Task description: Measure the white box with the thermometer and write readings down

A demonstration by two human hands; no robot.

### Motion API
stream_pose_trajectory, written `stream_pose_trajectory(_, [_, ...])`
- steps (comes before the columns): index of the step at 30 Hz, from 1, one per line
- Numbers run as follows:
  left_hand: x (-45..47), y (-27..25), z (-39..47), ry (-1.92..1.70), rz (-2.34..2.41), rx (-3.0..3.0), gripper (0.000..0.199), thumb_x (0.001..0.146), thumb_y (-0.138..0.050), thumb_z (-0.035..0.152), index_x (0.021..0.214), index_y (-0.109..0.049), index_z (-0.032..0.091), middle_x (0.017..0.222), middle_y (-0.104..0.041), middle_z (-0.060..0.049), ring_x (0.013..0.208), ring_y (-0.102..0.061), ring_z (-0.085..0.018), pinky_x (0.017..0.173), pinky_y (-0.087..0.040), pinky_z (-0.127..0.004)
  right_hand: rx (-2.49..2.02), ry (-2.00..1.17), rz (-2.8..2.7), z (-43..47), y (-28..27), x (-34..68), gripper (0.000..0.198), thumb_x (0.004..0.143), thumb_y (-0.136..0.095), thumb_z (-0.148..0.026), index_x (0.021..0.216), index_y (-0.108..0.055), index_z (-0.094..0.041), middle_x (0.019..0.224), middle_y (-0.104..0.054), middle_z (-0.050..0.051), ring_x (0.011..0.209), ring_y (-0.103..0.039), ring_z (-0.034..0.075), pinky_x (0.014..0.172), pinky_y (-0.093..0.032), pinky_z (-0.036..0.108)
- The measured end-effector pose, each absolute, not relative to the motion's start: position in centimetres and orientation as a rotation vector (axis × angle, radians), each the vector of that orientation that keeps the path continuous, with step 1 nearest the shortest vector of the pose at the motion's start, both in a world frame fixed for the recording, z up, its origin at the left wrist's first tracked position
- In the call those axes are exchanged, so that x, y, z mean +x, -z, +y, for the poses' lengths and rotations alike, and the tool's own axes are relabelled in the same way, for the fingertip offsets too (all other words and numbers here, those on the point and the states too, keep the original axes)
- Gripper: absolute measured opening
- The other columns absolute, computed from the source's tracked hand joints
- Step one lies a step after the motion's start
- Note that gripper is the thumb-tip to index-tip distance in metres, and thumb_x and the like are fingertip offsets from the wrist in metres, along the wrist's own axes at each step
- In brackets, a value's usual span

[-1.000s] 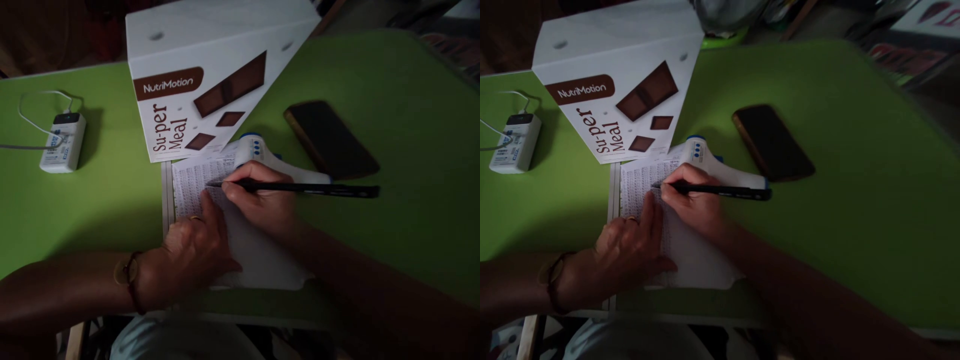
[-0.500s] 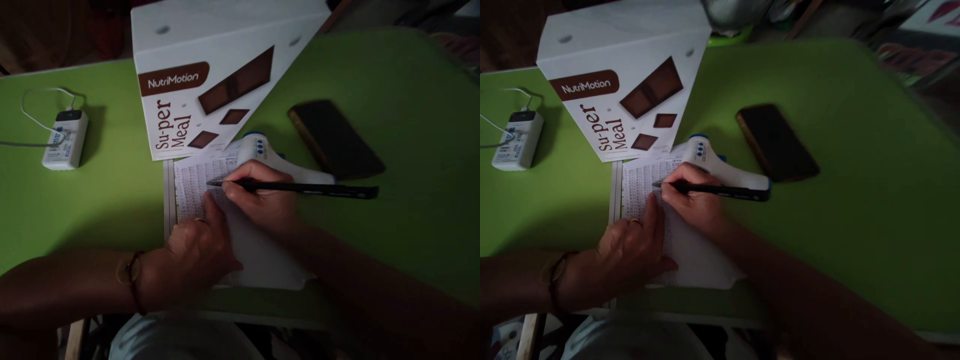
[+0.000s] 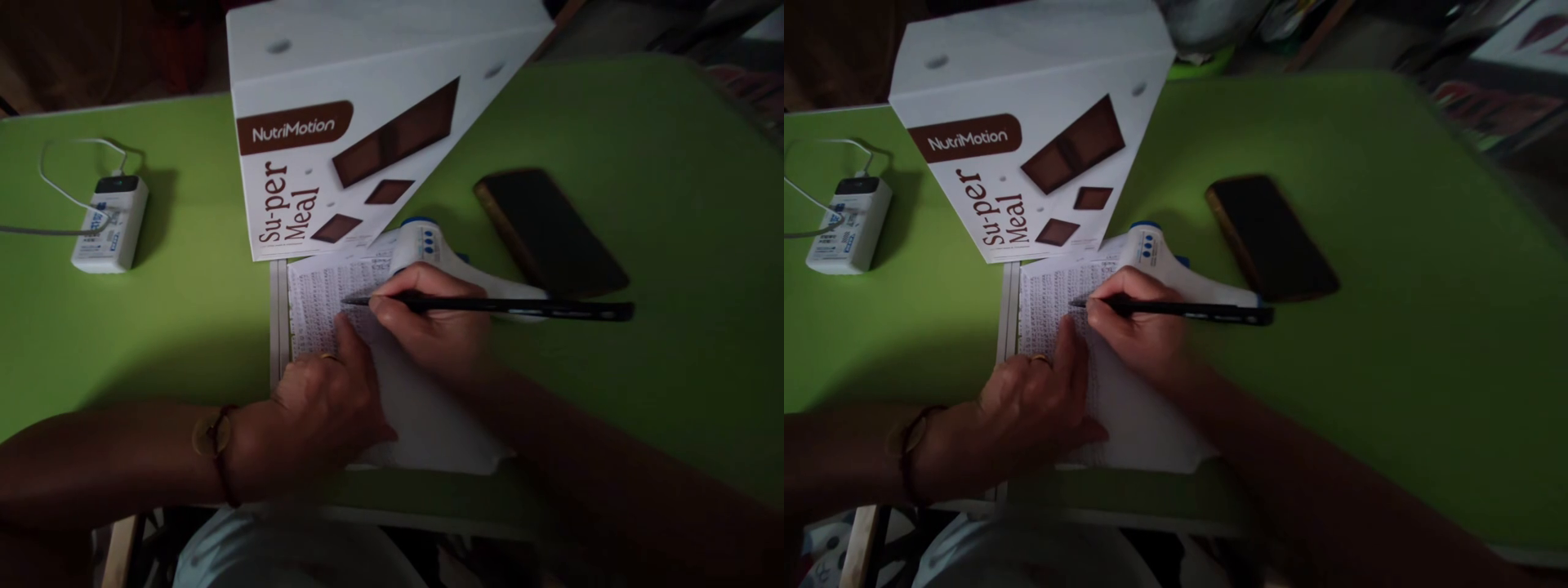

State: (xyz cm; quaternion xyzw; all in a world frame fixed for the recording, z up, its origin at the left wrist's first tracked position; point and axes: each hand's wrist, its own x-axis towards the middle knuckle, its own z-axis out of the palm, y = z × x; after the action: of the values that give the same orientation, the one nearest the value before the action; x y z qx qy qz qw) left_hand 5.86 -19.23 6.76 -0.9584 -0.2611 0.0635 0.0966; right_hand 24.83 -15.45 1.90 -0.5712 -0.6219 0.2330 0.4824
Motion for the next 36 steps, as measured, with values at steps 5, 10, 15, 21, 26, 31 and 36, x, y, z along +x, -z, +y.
stream_pose_trajectory(5, [5.7,-6.6,-19.2,-0.154,-0.787,-2.848,0.088,0.109,-0.065,0.070,0.147,-0.072,-0.008,0.139,-0.075,-0.043,0.057,-0.063,-0.017,0.048,-0.034,-0.032,-1.405,-0.557,-1.488,-15.4,-1.8,24.8,0.016,0.082,-0.076,-0.023,0.072,-0.066,-0.031,0.064,-0.067,-0.001,0.060,-0.061,0.020,0.055,-0.050,0.036])
stream_pose_trajectory(10, [5.8,-6.5,-19.1,-0.170,-0.791,-2.865,0.091,0.109,-0.066,0.071,0.150,-0.069,-0.009,0.143,-0.072,-0.044,0.056,-0.065,-0.016,0.046,-0.035,-0.031,-1.417,-0.561,-1.515,-15.4,-1.8,24.7,0.014,0.080,-0.075,-0.022,0.071,-0.067,-0.030,0.063,-0.068,-0.002,0.058,-0.060,0.019,0.056,-0.050,0.035])
stream_pose_trajectory(15, [5.8,-6.8,-19.1,-0.211,-0.790,-2.845,0.093,0.111,-0.061,0.072,0.154,-0.065,-0.011,0.146,-0.068,-0.045,0.058,-0.067,-0.017,0.046,-0.037,-0.031,-1.411,-0.560,-1.511,-15.4,-1.9,24.8,0.017,0.082,-0.077,-0.026,0.072,-0.065,-0.030,0.063,-0.067,-0.002,0.057,-0.059,0.019,0.055,-0.049,0.034])
stream_pose_trajectory(21, [5.6,-6.6,-19.2,-0.177,-0.773,-2.817,0.091,0.112,-0.059,0.072,0.151,-0.069,-0.010,0.148,-0.068,-0.044,0.057,-0.065,-0.016,0.046,-0.037,-0.032,-1.415,-0.562,-1.508,-15.4,-2.0,24.8,0.018,0.085,-0.078,-0.031,0.072,-0.065,-0.031,0.062,-0.065,-0.001,0.058,-0.060,0.020,0.055,-0.051,0.036])
stream_pose_trajectory(26, [5.7,-6.7,-19.1,-0.147,-0.774,-2.800,0.095,0.110,-0.062,0.073,0.153,-0.066,-0.012,0.145,-0.071,-0.043,0.056,-0.066,-0.017,0.046,-0.038,-0.032,-1.397,-0.548,-1.500,-15.4,-2.0,24.7,0.018,0.084,-0.077,-0.029,0.072,-0.063,-0.031,0.061,-0.063,-0.002,0.056,-0.057,0.019,0.054,-0.049,0.035])
stream_pose_trajectory(31, [6.0,-7.4,-18.8,-0.281,-0.758,-2.843,0.095,0.110,-0.061,0.074,0.153,-0.067,-0.011,0.149,-0.067,-0.043,0.057,-0.070,-0.018,0.044,-0.040,-0.032,-1.393,-0.557,-1.507,-15.4,-2.1,24.6,0.019,0.083,-0.077,-0.030,0.070,-0.062,-0.031,0.061,-0.062,-0.001,0.055,-0.054,0.019,0.054,-0.048,0.036])
stream_pose_trajectory(36, [5.9,-7.2,-18.8,-0.244,-0.767,-2.844,0.096,0.109,-0.061,0.075,0.149,-0.069,-0.012,0.148,-0.067,-0.045,0.055,-0.068,-0.017,0.043,-0.039,-0.032,-1.397,-0.526,-1.453,-15.2,-1.9,25.0,0.021,0.086,-0.076,-0.029,0.071,-0.062,-0.032,0.061,-0.059,-0.001,0.058,-0.056,0.020,0.056,-0.049,0.038])
